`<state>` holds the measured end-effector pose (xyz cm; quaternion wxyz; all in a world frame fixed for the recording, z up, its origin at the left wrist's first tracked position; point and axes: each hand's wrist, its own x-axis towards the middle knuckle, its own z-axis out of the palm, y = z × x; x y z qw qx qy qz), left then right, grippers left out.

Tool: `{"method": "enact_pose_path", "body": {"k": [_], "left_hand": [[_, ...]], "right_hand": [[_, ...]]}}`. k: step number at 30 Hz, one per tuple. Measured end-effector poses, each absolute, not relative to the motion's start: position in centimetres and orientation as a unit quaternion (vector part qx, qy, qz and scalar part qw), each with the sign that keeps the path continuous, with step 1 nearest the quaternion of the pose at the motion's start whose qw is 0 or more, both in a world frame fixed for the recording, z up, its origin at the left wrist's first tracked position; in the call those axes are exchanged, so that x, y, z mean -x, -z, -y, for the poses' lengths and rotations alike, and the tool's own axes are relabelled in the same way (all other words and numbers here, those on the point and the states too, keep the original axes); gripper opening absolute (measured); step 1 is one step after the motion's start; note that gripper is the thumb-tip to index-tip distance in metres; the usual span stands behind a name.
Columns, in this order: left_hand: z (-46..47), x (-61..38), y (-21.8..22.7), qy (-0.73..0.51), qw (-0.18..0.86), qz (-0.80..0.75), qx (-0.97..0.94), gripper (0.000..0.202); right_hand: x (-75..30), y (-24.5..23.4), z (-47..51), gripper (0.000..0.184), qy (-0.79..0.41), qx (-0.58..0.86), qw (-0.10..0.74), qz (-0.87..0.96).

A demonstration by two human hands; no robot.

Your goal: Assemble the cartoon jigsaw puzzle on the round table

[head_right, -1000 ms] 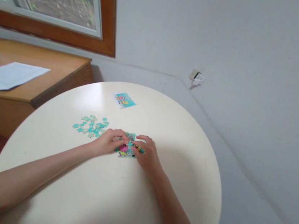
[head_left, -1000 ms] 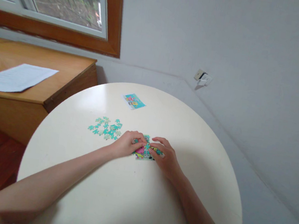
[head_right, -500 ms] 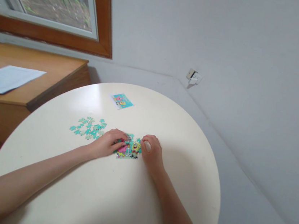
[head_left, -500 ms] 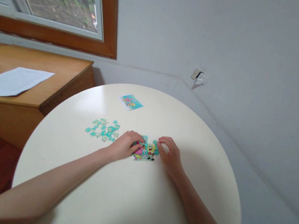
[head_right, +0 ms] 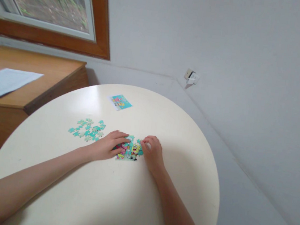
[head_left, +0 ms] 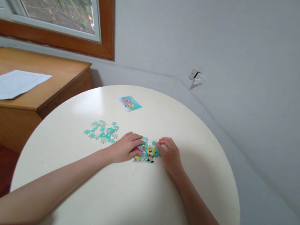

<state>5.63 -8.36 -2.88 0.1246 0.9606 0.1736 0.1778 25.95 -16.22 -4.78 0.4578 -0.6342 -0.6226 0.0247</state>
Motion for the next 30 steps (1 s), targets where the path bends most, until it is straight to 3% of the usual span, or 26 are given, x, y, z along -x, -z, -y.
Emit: {"method": "enact_pose_path", "body": {"k": [15,30], "left_hand": [[8.4,-5.49,2.81,-0.135,0.195,-0.13,-0.963,0.029],[8.47,-5.42,2.52,-0.13,0.189,-0.135,-0.964,0.029]], "right_hand": [[-25.99,5.13,16.17,0.012,-0.059,0.633,0.441,0.634],[-26.03,5.18,16.25,0.013,-0.047,0.639,0.413,0.647]]}}
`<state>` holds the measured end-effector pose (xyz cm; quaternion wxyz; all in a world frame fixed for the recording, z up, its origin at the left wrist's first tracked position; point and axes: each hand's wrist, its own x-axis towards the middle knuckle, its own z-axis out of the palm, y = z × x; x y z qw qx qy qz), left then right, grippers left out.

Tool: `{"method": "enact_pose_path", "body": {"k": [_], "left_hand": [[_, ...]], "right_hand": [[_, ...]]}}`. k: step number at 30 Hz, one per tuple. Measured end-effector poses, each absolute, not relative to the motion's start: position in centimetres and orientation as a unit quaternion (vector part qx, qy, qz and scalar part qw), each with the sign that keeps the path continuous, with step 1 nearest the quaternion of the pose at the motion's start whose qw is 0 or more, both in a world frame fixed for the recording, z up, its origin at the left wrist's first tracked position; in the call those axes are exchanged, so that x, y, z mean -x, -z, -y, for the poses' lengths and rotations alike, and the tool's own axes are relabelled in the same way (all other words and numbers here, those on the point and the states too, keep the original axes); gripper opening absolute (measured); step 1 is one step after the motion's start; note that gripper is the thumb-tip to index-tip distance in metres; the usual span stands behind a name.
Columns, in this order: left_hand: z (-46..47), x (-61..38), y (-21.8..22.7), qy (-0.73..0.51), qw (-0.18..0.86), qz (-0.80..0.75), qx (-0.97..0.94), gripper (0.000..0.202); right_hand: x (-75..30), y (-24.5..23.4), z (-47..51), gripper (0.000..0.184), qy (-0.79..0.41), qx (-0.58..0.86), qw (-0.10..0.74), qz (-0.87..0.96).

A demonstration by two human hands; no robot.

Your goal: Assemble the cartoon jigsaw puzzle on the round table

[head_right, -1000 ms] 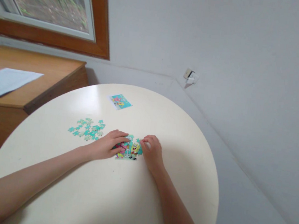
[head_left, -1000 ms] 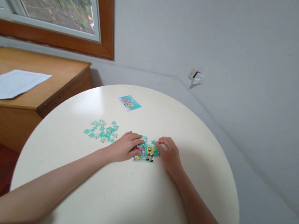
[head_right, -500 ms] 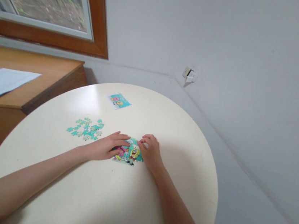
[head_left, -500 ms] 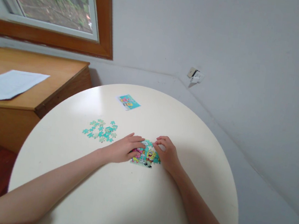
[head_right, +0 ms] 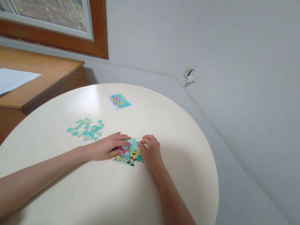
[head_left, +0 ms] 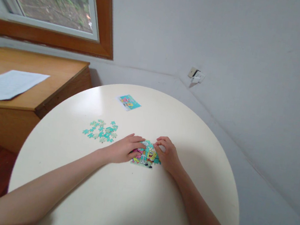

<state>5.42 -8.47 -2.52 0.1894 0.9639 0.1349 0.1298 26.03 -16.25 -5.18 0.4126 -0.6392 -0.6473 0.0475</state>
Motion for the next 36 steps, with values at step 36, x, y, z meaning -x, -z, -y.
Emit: {"method": "enact_pose_path", "body": {"k": [36], "left_hand": [[8.43,-5.52,2.44,-0.135,0.181,-0.125,-0.966,0.029]], "right_hand": [[-25.94,4.92,16.41,0.013,-0.058,0.656,0.38,0.649]]}}
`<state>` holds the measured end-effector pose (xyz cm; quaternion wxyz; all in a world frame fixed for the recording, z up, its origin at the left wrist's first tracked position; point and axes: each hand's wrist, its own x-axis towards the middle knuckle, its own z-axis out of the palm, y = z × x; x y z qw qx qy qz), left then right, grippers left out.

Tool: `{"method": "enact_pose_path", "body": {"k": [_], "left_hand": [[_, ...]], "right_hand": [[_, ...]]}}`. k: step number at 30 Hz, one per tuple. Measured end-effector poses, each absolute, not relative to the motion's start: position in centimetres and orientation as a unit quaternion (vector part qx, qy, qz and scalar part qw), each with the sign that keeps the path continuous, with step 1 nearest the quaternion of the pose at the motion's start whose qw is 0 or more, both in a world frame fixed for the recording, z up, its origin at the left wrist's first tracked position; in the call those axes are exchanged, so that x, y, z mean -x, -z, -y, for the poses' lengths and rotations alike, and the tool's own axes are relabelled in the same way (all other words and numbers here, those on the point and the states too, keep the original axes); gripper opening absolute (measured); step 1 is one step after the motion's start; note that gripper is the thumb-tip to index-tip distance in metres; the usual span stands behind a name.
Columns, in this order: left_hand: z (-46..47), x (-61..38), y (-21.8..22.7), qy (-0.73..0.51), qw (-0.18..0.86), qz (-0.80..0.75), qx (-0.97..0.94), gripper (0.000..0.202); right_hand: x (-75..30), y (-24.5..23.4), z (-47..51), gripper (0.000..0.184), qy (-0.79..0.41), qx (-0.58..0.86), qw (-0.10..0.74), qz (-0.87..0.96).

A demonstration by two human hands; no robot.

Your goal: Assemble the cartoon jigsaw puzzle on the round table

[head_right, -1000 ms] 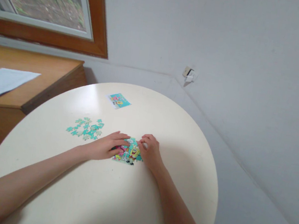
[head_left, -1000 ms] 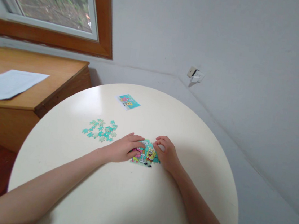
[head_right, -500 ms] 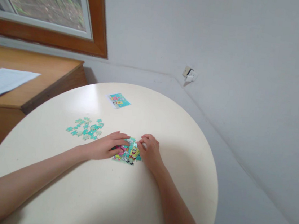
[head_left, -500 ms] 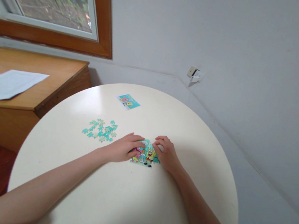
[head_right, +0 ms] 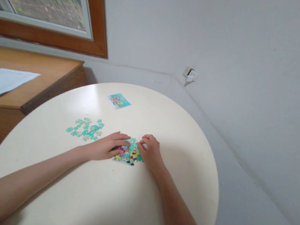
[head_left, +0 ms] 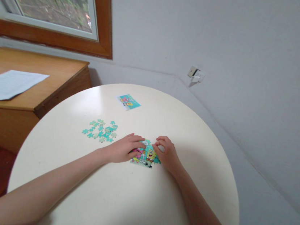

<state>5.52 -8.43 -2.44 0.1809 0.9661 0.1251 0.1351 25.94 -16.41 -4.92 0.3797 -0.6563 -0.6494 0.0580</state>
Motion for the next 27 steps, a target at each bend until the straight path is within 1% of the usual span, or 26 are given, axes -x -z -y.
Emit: {"method": "enact_pose_path", "body": {"k": [10,27], "left_hand": [[8.41,-5.49,2.52,-0.145,0.188,-0.123,-0.964,0.029],[8.42,-5.49,2.57,-0.144,0.184,-0.123,-0.964,0.028]], "right_hand": [[-26.05,5.11,16.35,0.013,-0.059,0.663,0.37,0.648],[-26.13,5.07,16.33,0.013,-0.073,0.658,0.386,0.643]]}}
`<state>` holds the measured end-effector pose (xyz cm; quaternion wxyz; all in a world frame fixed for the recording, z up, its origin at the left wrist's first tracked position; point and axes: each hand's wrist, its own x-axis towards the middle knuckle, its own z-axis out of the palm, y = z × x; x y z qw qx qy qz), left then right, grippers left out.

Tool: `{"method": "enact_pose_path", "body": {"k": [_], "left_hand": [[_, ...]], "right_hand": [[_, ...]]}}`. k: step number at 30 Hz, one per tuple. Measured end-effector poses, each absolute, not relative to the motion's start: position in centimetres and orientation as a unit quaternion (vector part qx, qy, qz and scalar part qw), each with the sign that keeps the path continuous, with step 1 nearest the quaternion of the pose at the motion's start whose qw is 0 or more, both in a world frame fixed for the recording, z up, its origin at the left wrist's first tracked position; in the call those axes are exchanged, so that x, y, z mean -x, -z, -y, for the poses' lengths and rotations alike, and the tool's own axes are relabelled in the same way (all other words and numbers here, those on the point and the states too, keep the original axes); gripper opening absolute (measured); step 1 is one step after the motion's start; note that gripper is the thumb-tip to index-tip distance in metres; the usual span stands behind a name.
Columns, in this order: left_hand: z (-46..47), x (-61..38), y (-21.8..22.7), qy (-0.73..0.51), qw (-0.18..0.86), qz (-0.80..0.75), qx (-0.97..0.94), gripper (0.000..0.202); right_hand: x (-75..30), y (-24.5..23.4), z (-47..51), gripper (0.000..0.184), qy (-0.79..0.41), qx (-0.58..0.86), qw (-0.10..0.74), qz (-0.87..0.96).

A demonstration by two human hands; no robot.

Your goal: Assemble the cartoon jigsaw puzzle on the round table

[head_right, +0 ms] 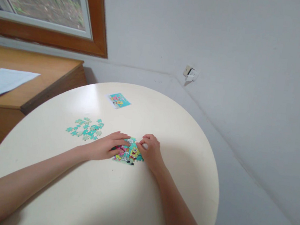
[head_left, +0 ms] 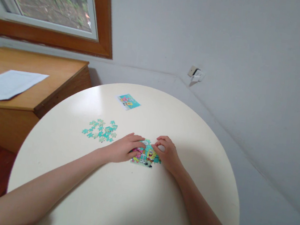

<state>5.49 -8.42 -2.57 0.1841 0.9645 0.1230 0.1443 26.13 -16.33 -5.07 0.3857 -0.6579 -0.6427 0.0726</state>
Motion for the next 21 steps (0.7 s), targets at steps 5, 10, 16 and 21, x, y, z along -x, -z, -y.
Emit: {"method": "enact_pose_path", "body": {"k": [5,10,16,21], "left_hand": [[8.49,-5.41,2.38,-0.142,0.184,-0.125,-0.965,0.029],[8.48,-5.42,2.34,-0.138,0.183,-0.126,-0.965,0.029],[8.41,-5.41,2.68,-0.134,0.188,-0.133,-0.964,0.029],[8.37,-5.41,2.66,-0.131,0.195,-0.137,-0.962,0.029]], "right_hand": [[-26.12,5.0,16.31,0.012,-0.072,0.656,0.387,0.644],[-26.09,4.96,16.36,0.012,-0.077,0.66,0.388,0.639],[-26.12,5.06,16.33,0.012,-0.075,0.659,0.391,0.638],[-26.11,5.05,16.24,0.012,-0.065,0.657,0.386,0.644]]}}
